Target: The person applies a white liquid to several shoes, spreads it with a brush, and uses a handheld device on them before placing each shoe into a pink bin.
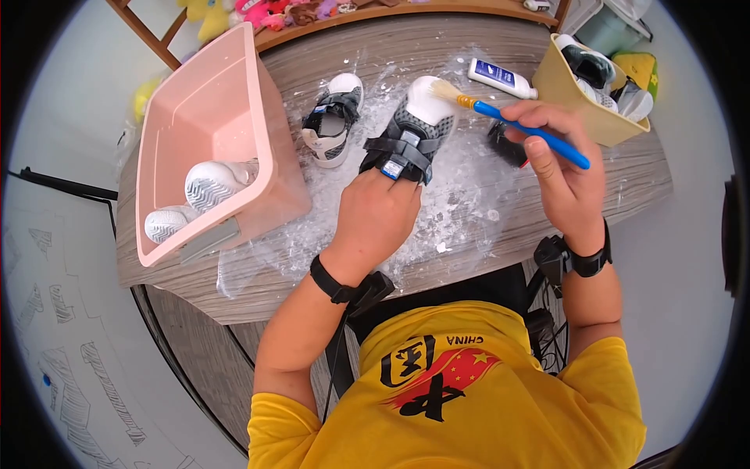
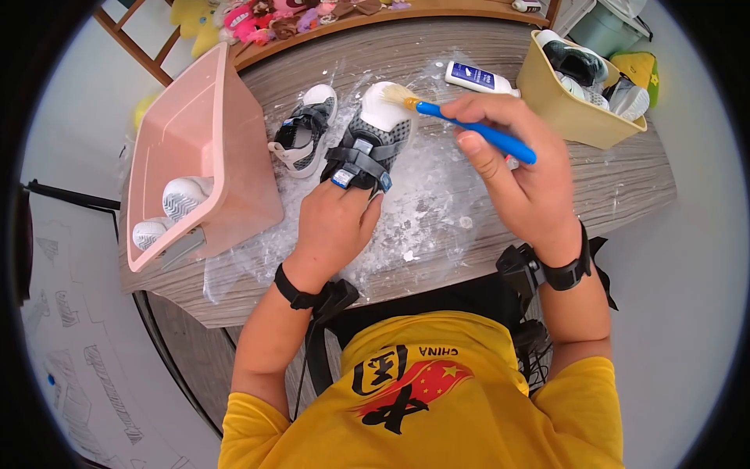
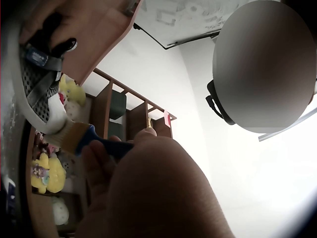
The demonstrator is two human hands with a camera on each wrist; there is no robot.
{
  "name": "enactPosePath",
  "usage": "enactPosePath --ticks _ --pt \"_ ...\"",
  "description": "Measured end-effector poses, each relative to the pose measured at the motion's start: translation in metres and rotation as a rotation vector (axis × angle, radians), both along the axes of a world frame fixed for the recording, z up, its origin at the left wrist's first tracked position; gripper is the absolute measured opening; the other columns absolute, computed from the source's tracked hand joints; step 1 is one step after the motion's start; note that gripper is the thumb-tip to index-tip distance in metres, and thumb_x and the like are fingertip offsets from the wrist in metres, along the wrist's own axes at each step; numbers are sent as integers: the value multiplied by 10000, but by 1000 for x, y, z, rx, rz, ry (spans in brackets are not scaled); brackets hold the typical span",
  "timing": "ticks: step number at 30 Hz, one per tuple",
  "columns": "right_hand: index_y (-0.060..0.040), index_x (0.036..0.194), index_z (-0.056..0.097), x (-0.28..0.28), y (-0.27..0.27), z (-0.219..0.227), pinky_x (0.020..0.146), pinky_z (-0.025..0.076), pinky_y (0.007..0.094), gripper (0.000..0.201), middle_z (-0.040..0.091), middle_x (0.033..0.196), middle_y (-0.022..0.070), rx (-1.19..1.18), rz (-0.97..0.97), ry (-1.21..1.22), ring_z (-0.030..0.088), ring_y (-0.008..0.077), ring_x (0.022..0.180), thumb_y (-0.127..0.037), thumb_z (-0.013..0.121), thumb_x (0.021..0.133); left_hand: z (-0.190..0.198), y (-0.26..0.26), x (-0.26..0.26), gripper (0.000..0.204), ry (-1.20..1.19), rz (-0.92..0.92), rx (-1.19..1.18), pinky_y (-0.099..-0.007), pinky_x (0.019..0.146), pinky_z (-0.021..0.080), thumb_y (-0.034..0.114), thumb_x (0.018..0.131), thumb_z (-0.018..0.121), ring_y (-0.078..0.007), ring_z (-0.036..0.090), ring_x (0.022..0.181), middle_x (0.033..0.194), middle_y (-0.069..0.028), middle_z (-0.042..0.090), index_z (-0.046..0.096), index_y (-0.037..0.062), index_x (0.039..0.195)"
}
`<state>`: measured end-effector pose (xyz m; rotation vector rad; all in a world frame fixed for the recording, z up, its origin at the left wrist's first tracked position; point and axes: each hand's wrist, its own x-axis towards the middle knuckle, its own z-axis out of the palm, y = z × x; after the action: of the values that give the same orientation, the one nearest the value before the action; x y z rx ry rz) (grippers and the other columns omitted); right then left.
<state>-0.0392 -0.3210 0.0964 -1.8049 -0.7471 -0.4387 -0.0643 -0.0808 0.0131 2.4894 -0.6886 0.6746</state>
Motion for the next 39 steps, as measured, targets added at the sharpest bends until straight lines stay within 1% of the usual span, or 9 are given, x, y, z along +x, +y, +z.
enactPosePath --ticks 3,10,14,16,19,22,31,34,39 --pt "-8 1016 656 -4 2 -13 815 513 316 151 689 1034 132 -98 -95 -56 668 242 927 -126 660 920 3 0 -3 179 61 36 -21 -429 597 497 119 797 718 -347 618 699 779 -145 639 658 42 948" --pt "-10 1006 665 -20 -3 -35 730 519 321 136 696 950 129 -202 54 65 679 233 834 -91 668 897 -5 -3 -2 202 230 -88 -311 -381 638 502 127 826 727 -331 639 718 796 -165 656 635 2 956" --pt "17 1087 625 -14 -9 -29 747 544 324 163 660 1090 192 200 93 -34 670 222 886 -57 592 946 8 -4 -5 231 396 -144 -446 -337 659 499 127 828 728 -264 626 707 771 -142 638 636 -7 993" --pt "26 1142 591 -10 -6 -20 824 546 337 197 630 1166 212 221 104 -115 655 244 966 -46 569 960 12 -2 -6 247 458 -151 -460 -312 668 494 111 829 722 -222 618 705 774 -122 628 638 -8 1028" --pt "19 1135 597 -9 4 -10 910 517 350 210 636 1203 199 130 44 -138 646 267 1051 -61 611 941 7 1 -6 309 544 -234 -529 -343 686 522 103 835 692 -258 649 778 861 -149 641 622 -8 1114" --pt "6 1103 612 -9 4 -8 907 511 352 210 653 1187 173 -182 59 -130 652 284 1048 -86 648 918 6 1 -7 407 567 -341 -655 -337 776 536 72 826 681 -248 640 864 956 -161 618 589 -15 1213" --pt "-30 1050 617 -30 7 -17 825 525 350 228 672 1106 143 -156 140 -28 663 302 957 -180 694 897 0 7 1 642 844 -565 -1042 -371 1058 400 46 822 565 -213 498 1256 1368 -130 494 388 -76 1427" --pt "-28 1032 618 -34 6 -14 806 529 353 231 677 1079 138 -175 166 -42 662 298 929 -183 706 885 5 6 2 718 873 -579 -1110 -391 1104 349 124 793 573 -243 466 1306 1427 -150 460 352 -87 1443" --pt "-22 998 636 -39 -7 -5 763 532 346 212 684 1060 146 -242 245 -89 670 277 891 -189 706 886 2 10 6 693 917 -654 -1228 -362 1106 335 -3 794 502 -211 428 1318 1417 -117 445 341 -63 1465"
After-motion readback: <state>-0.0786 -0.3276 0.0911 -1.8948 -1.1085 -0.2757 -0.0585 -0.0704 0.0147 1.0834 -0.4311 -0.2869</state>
